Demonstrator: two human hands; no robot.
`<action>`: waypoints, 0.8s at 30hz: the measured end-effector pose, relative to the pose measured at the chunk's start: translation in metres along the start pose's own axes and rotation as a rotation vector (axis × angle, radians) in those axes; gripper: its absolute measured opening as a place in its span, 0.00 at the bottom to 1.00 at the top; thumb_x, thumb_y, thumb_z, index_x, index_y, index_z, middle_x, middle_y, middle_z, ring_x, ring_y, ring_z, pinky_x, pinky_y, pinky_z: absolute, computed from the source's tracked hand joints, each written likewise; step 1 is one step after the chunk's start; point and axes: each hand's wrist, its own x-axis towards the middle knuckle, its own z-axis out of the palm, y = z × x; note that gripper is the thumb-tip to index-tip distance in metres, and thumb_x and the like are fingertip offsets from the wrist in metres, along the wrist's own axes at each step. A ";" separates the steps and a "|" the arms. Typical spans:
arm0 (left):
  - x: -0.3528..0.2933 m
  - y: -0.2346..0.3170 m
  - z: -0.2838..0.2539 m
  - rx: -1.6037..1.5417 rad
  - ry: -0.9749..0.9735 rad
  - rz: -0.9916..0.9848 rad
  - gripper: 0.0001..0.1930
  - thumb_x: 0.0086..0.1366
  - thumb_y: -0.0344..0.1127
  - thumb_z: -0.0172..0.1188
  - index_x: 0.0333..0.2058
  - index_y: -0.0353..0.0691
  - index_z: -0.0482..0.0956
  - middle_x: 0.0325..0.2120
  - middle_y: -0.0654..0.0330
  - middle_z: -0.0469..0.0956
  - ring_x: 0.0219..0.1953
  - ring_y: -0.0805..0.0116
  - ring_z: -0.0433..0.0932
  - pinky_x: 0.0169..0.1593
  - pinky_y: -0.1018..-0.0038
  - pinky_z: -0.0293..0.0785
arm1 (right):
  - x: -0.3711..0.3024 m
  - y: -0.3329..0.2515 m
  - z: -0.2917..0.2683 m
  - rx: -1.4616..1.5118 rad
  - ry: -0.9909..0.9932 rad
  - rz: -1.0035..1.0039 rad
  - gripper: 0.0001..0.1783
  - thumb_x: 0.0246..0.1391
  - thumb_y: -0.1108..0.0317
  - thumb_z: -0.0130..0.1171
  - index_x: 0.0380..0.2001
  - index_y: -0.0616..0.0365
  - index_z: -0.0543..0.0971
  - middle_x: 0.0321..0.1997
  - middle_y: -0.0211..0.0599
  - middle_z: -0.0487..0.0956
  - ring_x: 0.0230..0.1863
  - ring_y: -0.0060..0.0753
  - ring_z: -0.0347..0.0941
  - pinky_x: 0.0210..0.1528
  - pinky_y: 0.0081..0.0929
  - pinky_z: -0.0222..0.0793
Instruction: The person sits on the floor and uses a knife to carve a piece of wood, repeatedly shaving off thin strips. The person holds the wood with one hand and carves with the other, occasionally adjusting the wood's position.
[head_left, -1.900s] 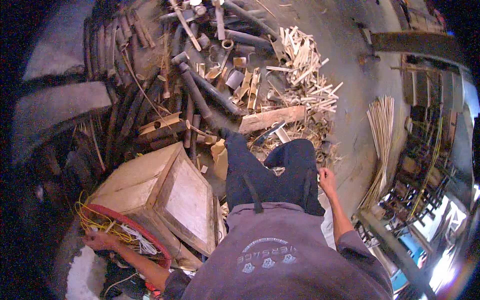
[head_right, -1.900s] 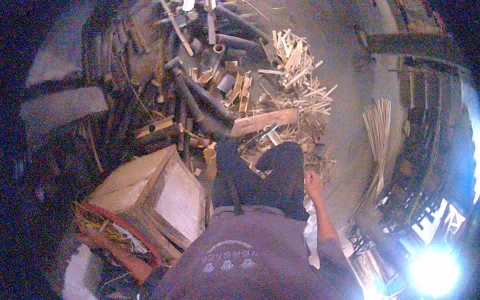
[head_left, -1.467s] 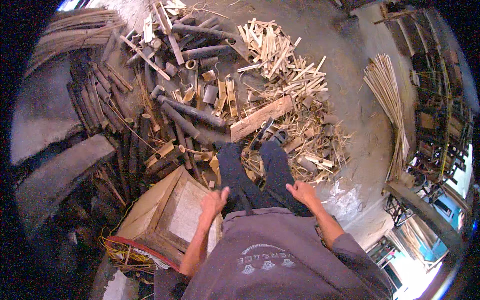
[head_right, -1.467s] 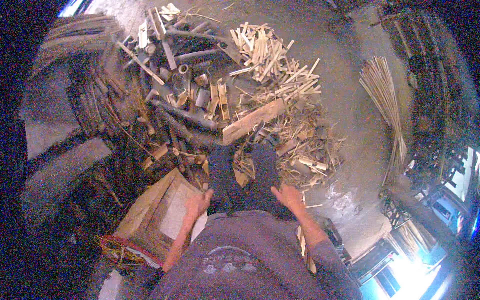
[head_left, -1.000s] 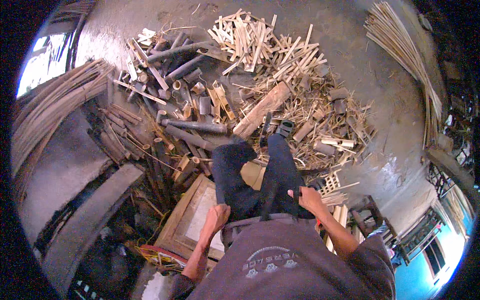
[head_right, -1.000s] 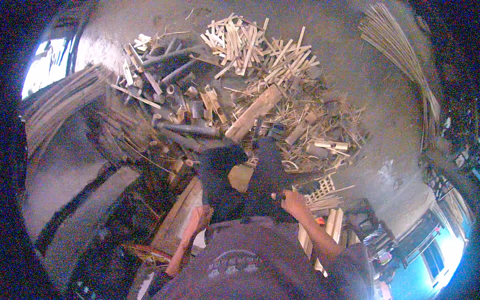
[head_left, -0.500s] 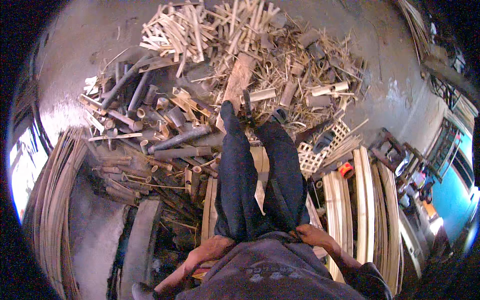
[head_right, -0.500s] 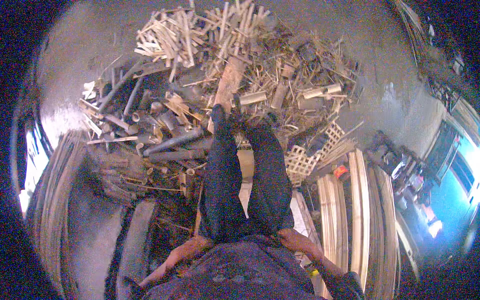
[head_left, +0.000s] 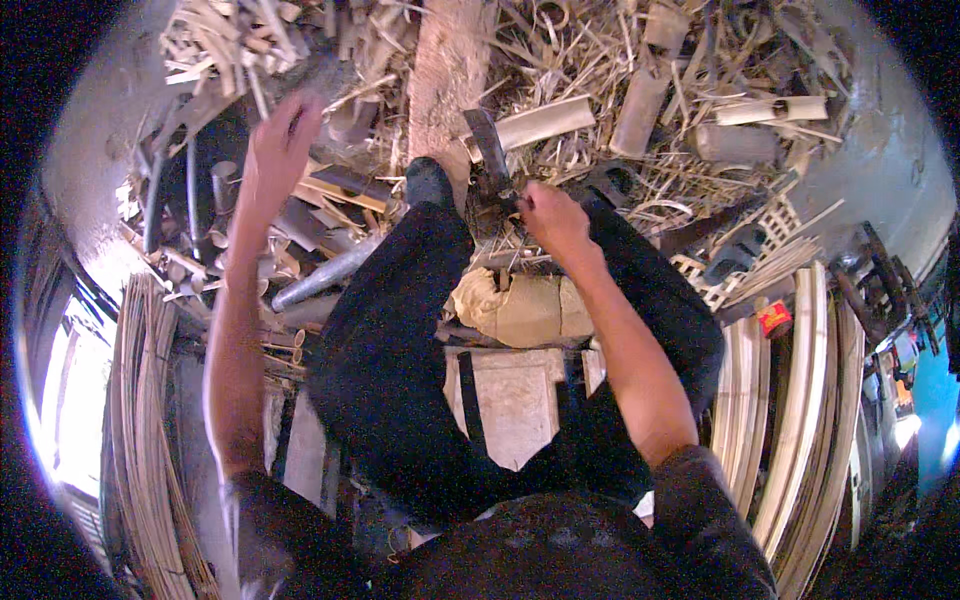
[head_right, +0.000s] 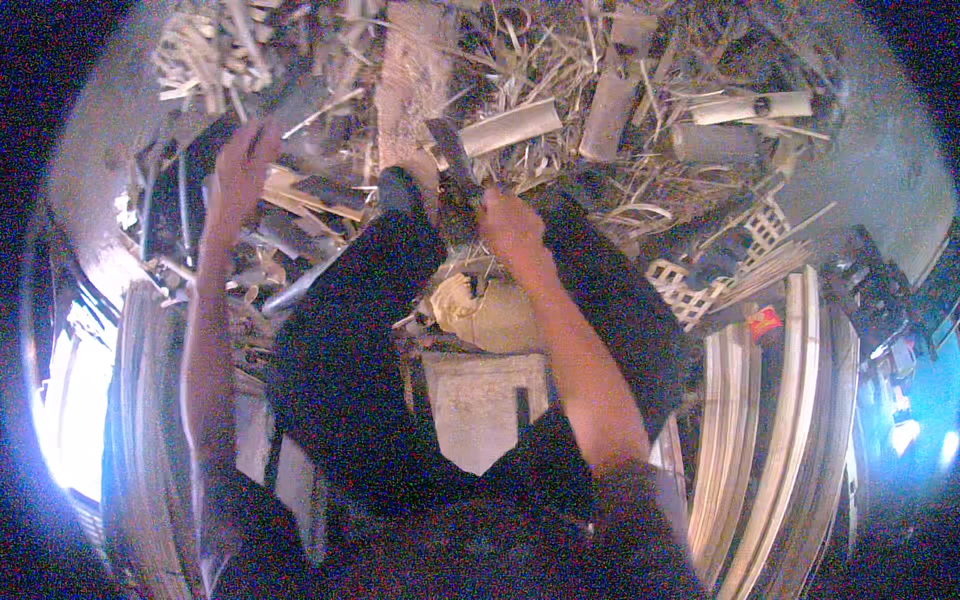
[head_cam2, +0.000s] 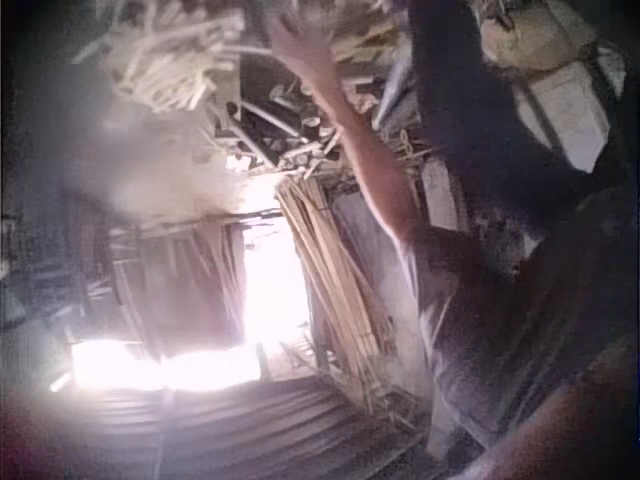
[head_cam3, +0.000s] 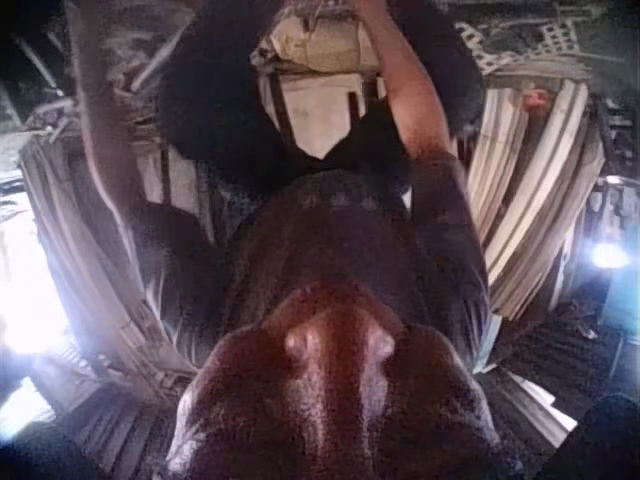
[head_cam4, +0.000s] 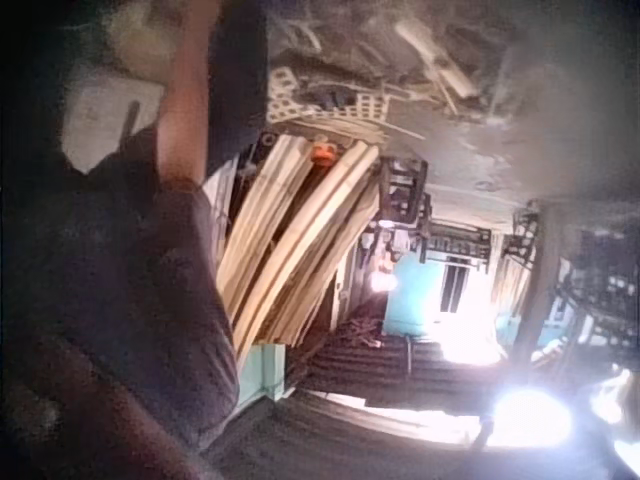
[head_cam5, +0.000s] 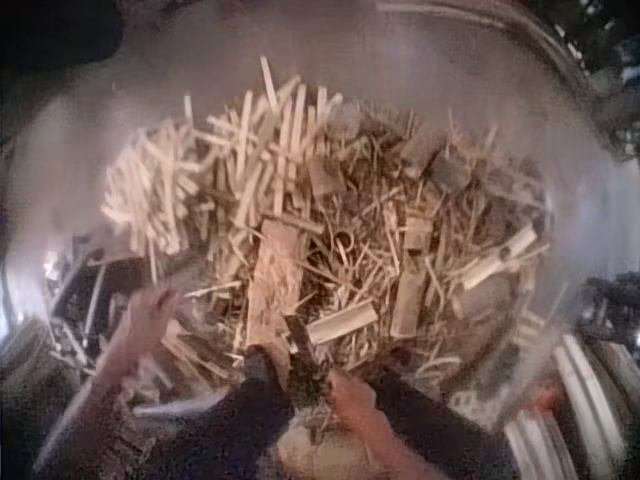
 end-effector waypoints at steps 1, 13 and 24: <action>0.033 0.011 0.018 0.027 -0.011 0.094 0.10 0.67 0.37 0.49 0.33 0.36 0.70 0.22 0.51 0.70 0.23 0.65 0.68 0.31 0.69 0.68 | 0.014 0.007 0.033 0.108 0.129 0.014 0.14 0.52 0.59 0.58 0.30 0.58 0.71 0.28 0.49 0.75 0.32 0.55 0.73 0.33 0.45 0.67; 0.152 0.004 0.126 0.020 -0.084 0.634 0.13 0.69 0.38 0.44 0.41 0.34 0.73 0.34 0.52 0.76 0.36 0.64 0.75 0.42 0.68 0.75 | 0.061 0.065 0.165 0.349 0.385 -0.119 0.28 0.43 0.55 0.69 0.38 0.61 0.67 0.35 0.43 0.66 0.39 0.44 0.63 0.45 0.36 0.61; 0.111 0.002 -0.008 0.409 0.074 0.420 0.16 0.68 0.44 0.47 0.40 0.35 0.74 0.26 0.55 0.73 0.28 0.66 0.72 0.36 0.69 0.74 | 0.064 0.092 0.198 0.240 0.502 -0.290 0.34 0.40 0.57 0.71 0.44 0.65 0.65 0.40 0.50 0.69 0.43 0.49 0.67 0.47 0.40 0.63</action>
